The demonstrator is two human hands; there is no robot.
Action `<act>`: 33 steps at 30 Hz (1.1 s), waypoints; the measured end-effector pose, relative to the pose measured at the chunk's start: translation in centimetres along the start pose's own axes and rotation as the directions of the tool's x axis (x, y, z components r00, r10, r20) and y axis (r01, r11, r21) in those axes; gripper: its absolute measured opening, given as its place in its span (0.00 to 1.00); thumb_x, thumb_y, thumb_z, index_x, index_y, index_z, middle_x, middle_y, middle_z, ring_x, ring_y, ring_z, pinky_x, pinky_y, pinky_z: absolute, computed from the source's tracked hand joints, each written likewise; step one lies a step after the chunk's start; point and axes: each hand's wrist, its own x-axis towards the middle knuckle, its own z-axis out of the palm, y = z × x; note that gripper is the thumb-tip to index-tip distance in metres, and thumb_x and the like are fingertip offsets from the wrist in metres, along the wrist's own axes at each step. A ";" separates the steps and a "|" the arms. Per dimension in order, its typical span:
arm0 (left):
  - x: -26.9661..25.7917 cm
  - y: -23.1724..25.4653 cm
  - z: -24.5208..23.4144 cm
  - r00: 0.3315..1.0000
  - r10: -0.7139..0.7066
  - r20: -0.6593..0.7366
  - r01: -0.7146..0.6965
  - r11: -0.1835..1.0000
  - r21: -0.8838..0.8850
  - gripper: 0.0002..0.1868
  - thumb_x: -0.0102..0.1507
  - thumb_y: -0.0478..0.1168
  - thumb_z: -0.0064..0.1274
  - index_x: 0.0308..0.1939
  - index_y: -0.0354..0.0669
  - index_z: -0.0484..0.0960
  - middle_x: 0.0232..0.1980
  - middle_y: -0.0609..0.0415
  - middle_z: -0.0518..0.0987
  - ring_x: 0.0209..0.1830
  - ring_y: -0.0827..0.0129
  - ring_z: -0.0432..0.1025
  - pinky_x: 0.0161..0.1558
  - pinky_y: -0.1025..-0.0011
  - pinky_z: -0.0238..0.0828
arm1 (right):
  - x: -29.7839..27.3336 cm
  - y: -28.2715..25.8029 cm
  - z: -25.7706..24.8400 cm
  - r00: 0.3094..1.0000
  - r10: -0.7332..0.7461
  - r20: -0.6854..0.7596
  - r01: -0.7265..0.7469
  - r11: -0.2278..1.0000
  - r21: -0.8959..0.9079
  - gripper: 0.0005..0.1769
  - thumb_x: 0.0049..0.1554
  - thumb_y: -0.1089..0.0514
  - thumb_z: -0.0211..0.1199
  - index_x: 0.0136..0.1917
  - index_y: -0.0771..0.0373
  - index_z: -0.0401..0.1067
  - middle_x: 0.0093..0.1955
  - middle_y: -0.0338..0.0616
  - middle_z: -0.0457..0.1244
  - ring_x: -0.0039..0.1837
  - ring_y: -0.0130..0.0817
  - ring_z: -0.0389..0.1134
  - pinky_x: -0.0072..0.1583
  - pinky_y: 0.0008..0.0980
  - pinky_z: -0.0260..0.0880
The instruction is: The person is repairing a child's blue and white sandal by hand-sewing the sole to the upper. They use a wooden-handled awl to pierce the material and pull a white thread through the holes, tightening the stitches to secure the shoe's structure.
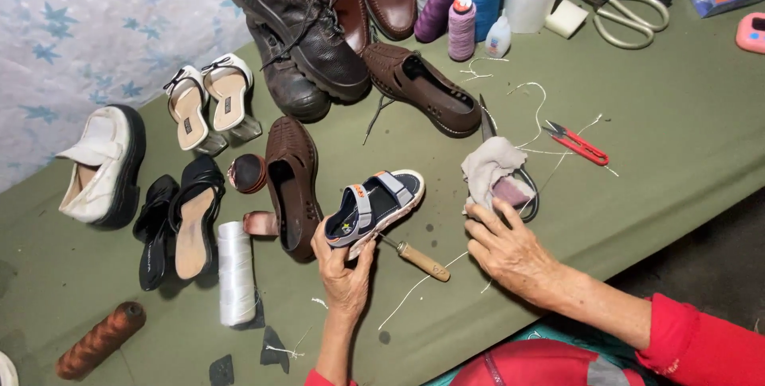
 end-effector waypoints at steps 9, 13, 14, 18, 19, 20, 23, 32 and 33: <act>-0.7 0.2 0.3 0.991 -0.134 -0.007 0.134 0.991 0.015 0.10 0.61 0.37 0.62 0.47 0.41 0.85 0.67 0.44 0.71 0.64 0.55 0.64 0.65 0.62 0.63 | -0.4 7.9 -8.2 0.758 0.505 0.413 -0.652 0.570 0.499 0.02 0.64 0.54 0.55 0.48 0.52 0.66 0.27 0.36 0.61 0.28 0.34 0.59 0.37 0.34 0.62; -0.7 0.3 0.2 0.988 -0.148 -0.049 0.148 0.989 0.016 0.10 0.60 0.36 0.62 0.46 0.41 0.85 0.67 0.44 0.71 0.63 0.56 0.65 0.66 0.63 0.62 | -0.1 9.7 -9.8 0.891 0.452 0.047 -0.443 0.840 0.315 0.06 0.63 0.59 0.60 0.52 0.63 0.73 0.48 0.43 0.70 0.46 0.39 0.71 0.52 0.37 0.69; -0.6 0.8 -0.1 0.988 -0.144 -0.049 0.145 0.989 0.015 0.10 0.60 0.36 0.62 0.46 0.41 0.85 0.67 0.44 0.71 0.63 0.56 0.65 0.66 0.63 0.62 | -0.6 8.2 -7.3 0.890 0.453 0.044 -0.443 0.840 0.313 0.06 0.63 0.59 0.60 0.52 0.63 0.73 0.48 0.43 0.70 0.46 0.39 0.71 0.52 0.37 0.69; 0.0 2.0 -0.8 0.986 -0.124 -0.115 0.122 0.992 -0.027 0.15 0.61 0.34 0.62 0.51 0.39 0.84 0.66 0.43 0.70 0.67 0.56 0.65 0.69 0.62 0.62 | -1.6 3.7 -0.8 0.989 0.142 -0.027 -0.143 0.989 -0.037 0.06 0.60 0.63 0.55 0.50 0.57 0.71 0.63 0.49 0.64 0.67 0.52 0.63 0.62 0.52 0.64; 0.0 2.2 -1.2 0.981 -0.143 -0.128 0.137 0.989 -0.056 0.14 0.60 0.32 0.62 0.50 0.37 0.84 0.65 0.44 0.70 0.67 0.57 0.65 0.71 0.63 0.61 | -1.6 2.7 0.0 0.992 0.091 -0.090 -0.105 0.981 -0.160 0.08 0.62 0.67 0.51 0.46 0.61 0.71 0.66 0.53 0.64 0.71 0.53 0.63 0.67 0.55 0.62; -0.3 2.1 -1.0 0.982 -0.143 -0.123 0.136 0.989 -0.059 0.14 0.60 0.32 0.62 0.50 0.37 0.84 0.65 0.44 0.70 0.67 0.57 0.65 0.71 0.63 0.61 | -1.5 2.3 -0.8 0.991 0.096 -0.088 -0.110 0.981 -0.162 0.08 0.62 0.67 0.51 0.46 0.61 0.71 0.66 0.53 0.64 0.71 0.53 0.63 0.67 0.55 0.62; -0.4 1.8 -0.7 0.969 -0.179 -0.170 0.167 0.983 -0.081 0.05 0.59 0.32 0.63 0.35 0.34 0.82 0.62 0.43 0.70 0.63 0.60 0.68 0.68 0.65 0.63 | -1.4 2.3 -2.7 0.991 0.040 -0.129 -0.031 0.997 0.070 0.16 0.62 0.72 0.45 0.34 0.64 0.64 0.57 0.55 0.67 0.68 0.56 0.65 0.68 0.57 0.61; -1.2 -0.4 1.9 0.978 -0.176 -0.113 0.172 0.984 -0.044 0.08 0.60 0.35 0.62 0.30 0.37 0.79 0.60 0.46 0.72 0.57 0.59 0.65 0.60 0.66 0.62 | -7.6 9.4 -7.7 0.504 0.807 0.307 -0.849 0.399 0.346 0.07 0.64 0.58 0.56 0.55 0.58 0.68 0.34 0.39 0.72 0.39 0.33 0.75 0.50 0.32 0.69; -1.3 -0.5 2.0 0.975 -0.198 -0.097 0.195 0.980 -0.038 0.05 0.60 0.37 0.63 0.34 0.40 0.82 0.59 0.49 0.72 0.57 0.60 0.65 0.61 0.66 0.62 | -8.4 9.9 -6.5 0.614 0.767 0.185 -0.789 0.585 0.189 0.07 0.64 0.56 0.59 0.55 0.55 0.71 0.43 0.39 0.69 0.47 0.37 0.70 0.53 0.36 0.69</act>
